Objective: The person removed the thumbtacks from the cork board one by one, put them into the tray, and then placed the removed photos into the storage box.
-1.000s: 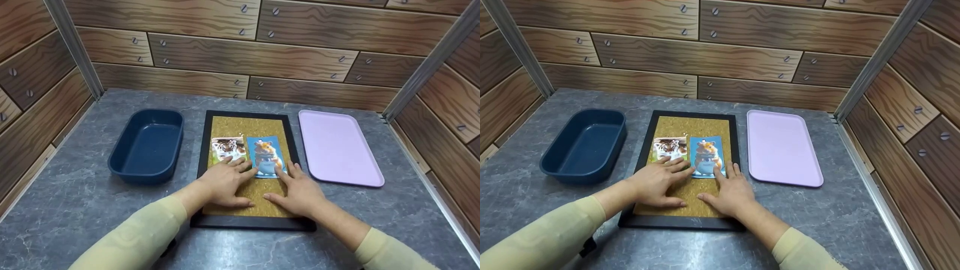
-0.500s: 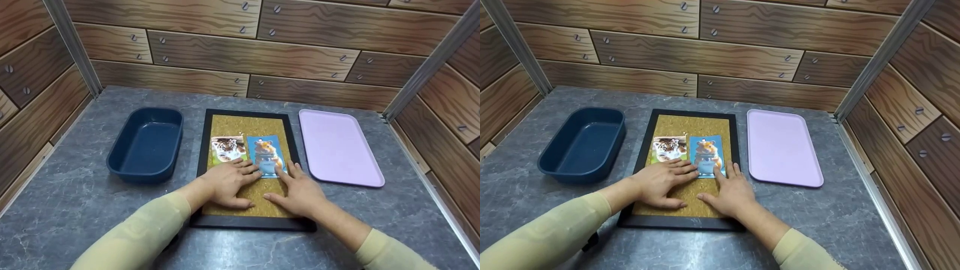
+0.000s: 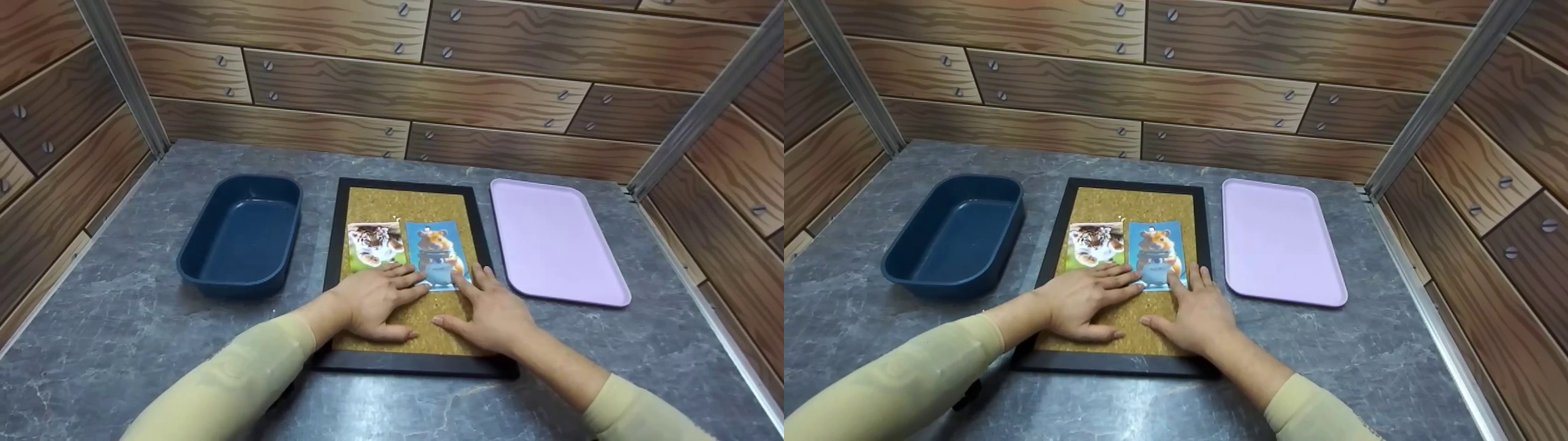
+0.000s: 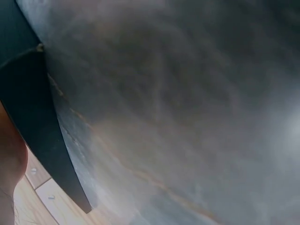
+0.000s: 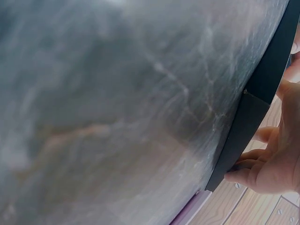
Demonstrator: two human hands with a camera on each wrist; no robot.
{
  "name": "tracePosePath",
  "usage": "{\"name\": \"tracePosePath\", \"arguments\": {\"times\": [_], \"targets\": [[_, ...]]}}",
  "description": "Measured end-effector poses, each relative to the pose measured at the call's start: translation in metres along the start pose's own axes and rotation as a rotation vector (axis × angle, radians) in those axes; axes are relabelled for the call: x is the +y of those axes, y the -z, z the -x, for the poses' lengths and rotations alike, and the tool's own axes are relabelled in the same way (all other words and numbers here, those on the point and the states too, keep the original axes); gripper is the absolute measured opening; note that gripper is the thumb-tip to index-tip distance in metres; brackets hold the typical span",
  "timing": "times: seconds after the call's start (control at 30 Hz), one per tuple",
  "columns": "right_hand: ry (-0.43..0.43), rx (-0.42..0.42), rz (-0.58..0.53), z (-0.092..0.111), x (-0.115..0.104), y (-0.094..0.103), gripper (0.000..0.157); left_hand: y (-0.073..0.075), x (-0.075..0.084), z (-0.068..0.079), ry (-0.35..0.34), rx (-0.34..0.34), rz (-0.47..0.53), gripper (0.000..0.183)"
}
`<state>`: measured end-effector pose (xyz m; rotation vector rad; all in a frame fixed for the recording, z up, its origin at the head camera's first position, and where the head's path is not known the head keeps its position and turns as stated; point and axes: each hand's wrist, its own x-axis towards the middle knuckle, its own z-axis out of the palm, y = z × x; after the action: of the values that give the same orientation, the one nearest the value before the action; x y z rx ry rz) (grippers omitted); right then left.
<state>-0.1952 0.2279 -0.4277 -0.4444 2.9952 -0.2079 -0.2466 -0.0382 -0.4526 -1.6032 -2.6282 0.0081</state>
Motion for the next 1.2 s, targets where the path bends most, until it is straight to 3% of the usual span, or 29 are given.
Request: {"name": "tracePosePath", "arguments": {"times": [0.23,0.57,1.2], "targets": [[-0.015,0.007,-0.02,-0.001,0.005,0.003,0.099,-0.001,0.001,-0.004,-0.001,-0.014,0.011,0.087],[0.016,0.112,-0.115,-0.009,0.017,0.022,0.093,-0.003,0.002,-0.007,-0.018,0.007,0.025,0.087],[0.194,0.18,-0.257,-0.078,0.023,0.058,0.078,-0.007,-0.001,0.002,-0.001,0.007,0.019,0.087]]}}
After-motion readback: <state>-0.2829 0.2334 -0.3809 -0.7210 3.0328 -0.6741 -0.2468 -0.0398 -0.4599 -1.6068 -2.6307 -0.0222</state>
